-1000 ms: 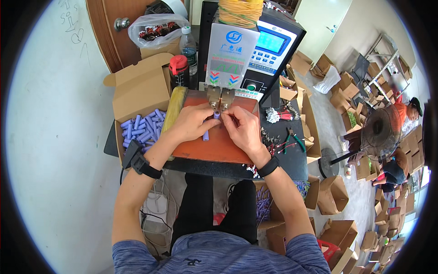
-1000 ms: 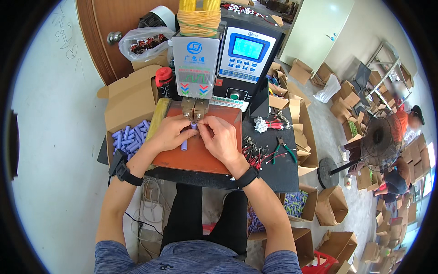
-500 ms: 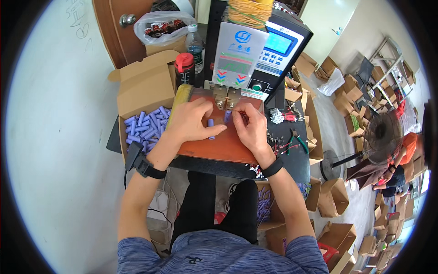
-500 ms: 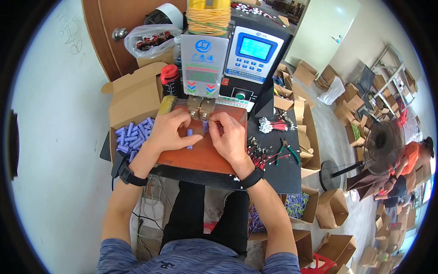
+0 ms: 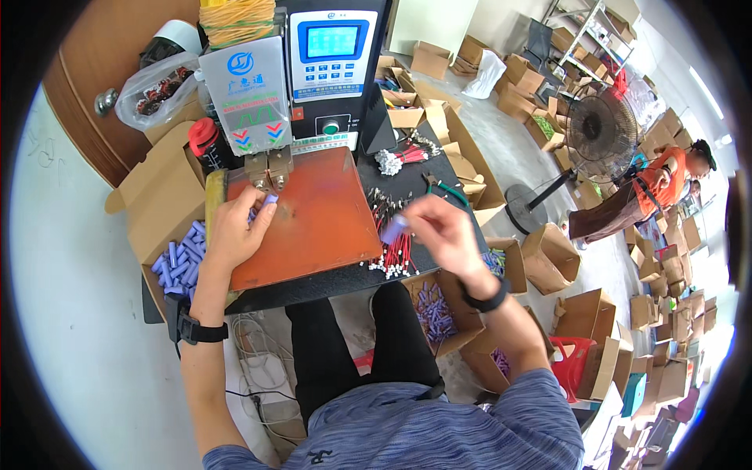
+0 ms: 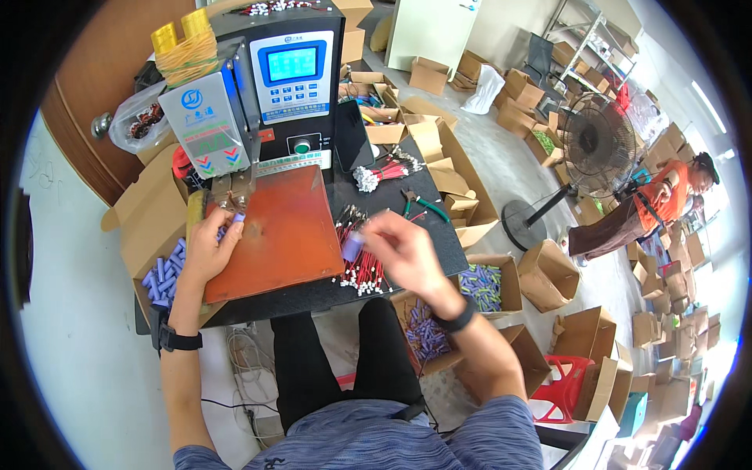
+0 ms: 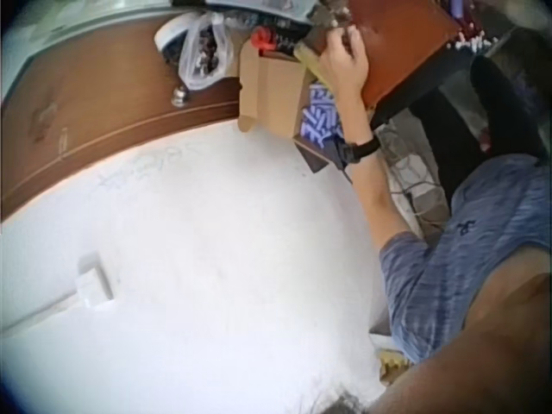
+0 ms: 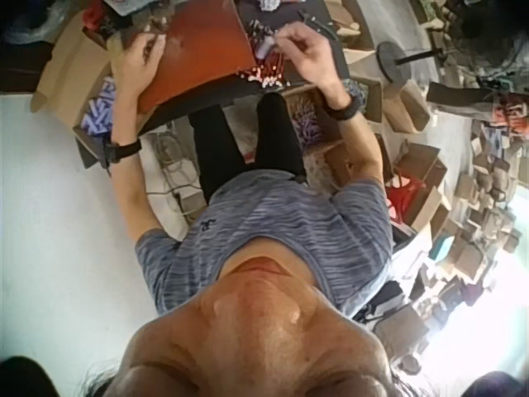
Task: The recorder is using a spot welding machine to connect wire terminals to battery cells.
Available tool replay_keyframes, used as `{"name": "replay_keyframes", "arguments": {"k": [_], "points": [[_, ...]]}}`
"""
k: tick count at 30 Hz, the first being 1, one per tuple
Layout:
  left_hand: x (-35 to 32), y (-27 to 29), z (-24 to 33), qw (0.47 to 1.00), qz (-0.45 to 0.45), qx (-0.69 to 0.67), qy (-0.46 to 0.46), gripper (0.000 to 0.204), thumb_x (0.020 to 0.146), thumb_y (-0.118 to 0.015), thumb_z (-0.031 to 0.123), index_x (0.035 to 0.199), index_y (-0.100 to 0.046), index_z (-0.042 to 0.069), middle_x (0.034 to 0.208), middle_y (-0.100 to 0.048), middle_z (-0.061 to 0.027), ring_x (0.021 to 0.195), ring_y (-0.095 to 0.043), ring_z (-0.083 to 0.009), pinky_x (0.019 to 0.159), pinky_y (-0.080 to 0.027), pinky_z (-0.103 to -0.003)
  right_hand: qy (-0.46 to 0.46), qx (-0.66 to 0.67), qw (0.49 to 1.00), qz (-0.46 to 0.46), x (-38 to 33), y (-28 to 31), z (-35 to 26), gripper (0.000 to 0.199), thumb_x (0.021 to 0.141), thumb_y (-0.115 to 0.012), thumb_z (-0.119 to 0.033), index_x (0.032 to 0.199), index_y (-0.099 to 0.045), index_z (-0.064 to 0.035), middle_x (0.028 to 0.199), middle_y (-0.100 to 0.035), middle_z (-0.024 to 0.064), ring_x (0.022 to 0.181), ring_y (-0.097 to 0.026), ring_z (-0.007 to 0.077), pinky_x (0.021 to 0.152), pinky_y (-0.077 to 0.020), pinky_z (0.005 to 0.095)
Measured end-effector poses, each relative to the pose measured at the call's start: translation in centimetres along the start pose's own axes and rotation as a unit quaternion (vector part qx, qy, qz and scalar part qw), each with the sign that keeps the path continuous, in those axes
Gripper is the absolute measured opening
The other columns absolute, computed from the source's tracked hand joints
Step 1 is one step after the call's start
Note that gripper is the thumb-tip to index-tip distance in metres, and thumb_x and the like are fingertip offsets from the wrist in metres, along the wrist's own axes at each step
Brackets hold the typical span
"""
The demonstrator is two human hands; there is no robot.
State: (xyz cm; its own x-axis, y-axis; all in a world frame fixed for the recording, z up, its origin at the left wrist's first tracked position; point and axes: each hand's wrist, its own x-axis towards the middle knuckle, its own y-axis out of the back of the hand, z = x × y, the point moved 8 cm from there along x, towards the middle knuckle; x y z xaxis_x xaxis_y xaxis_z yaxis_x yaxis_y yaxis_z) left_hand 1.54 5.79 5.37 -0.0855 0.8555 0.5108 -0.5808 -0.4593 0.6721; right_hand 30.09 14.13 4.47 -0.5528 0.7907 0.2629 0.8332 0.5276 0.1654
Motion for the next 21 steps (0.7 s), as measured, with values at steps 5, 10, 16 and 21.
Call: {"name": "replay_keyframes", "arguments": {"k": [5, 10, 16, 21], "points": [[0.4, -0.1, 1.4, 0.998, 0.000, -0.029, -0.052, 0.017, 0.083, -0.070, 0.016, 0.092, -0.063, 0.003, 0.076, -0.063, -0.0111, 0.062, -0.060, -0.0242, 0.057, -0.045, -0.032, -0.204, -0.152, 0.953, -0.165, -7.9, 9.1, 6.9, 0.005, 0.089, -0.060, -0.008, 0.088, -0.062, -0.0027, 0.078, -0.064, 0.0006, 0.074, -0.060, 0.0087, 0.068, -0.0469, 0.0239], [0.3, 0.2, 1.1, 0.998, -0.012, -0.043, -0.051, 0.016, 0.077, -0.072, 0.010, 0.089, -0.064, 0.004, 0.078, -0.062, -0.0086, 0.063, -0.058, -0.0207, 0.057, -0.044, -0.030, -0.172, -0.353, 0.917, -0.076, -6.1, 11.4, 10.4, 0.018, 0.081, -0.065, -0.025, 0.087, -0.067, -0.0080, 0.084, -0.069, 0.0123, 0.082, -0.068, 0.0293, 0.072, -0.0525, 0.0383], [1.4, -0.3, 2.0, 0.997, -0.008, -0.041, -0.058, 0.015, 0.075, -0.071, 0.005, 0.088, -0.064, 0.002, 0.081, -0.063, -0.0096, 0.071, -0.062, -0.0232, 0.063, -0.047, -0.032, -0.247, -0.460, 0.848, 0.088, 0.6, 12.1, 13.7, 0.033, 0.081, -0.060, -0.041, 0.082, -0.072, -0.0101, 0.079, -0.070, 0.0158, 0.076, -0.069, 0.0331, 0.070, -0.0544, 0.0439], [-0.8, -0.2, -1.6, 0.997, 0.008, -0.055, -0.053, 0.016, 0.074, -0.070, 0.004, 0.088, -0.063, 0.002, 0.087, -0.063, -0.0118, 0.081, -0.060, -0.0260, 0.073, -0.048, -0.035, -0.353, -0.328, 0.865, 0.139, 1.8, 8.7, 16.4, 0.033, 0.076, -0.061, -0.040, 0.073, -0.071, -0.0084, 0.059, -0.067, 0.0020, 0.059, -0.068, 0.0169, 0.063, -0.0560, 0.0293]]}}
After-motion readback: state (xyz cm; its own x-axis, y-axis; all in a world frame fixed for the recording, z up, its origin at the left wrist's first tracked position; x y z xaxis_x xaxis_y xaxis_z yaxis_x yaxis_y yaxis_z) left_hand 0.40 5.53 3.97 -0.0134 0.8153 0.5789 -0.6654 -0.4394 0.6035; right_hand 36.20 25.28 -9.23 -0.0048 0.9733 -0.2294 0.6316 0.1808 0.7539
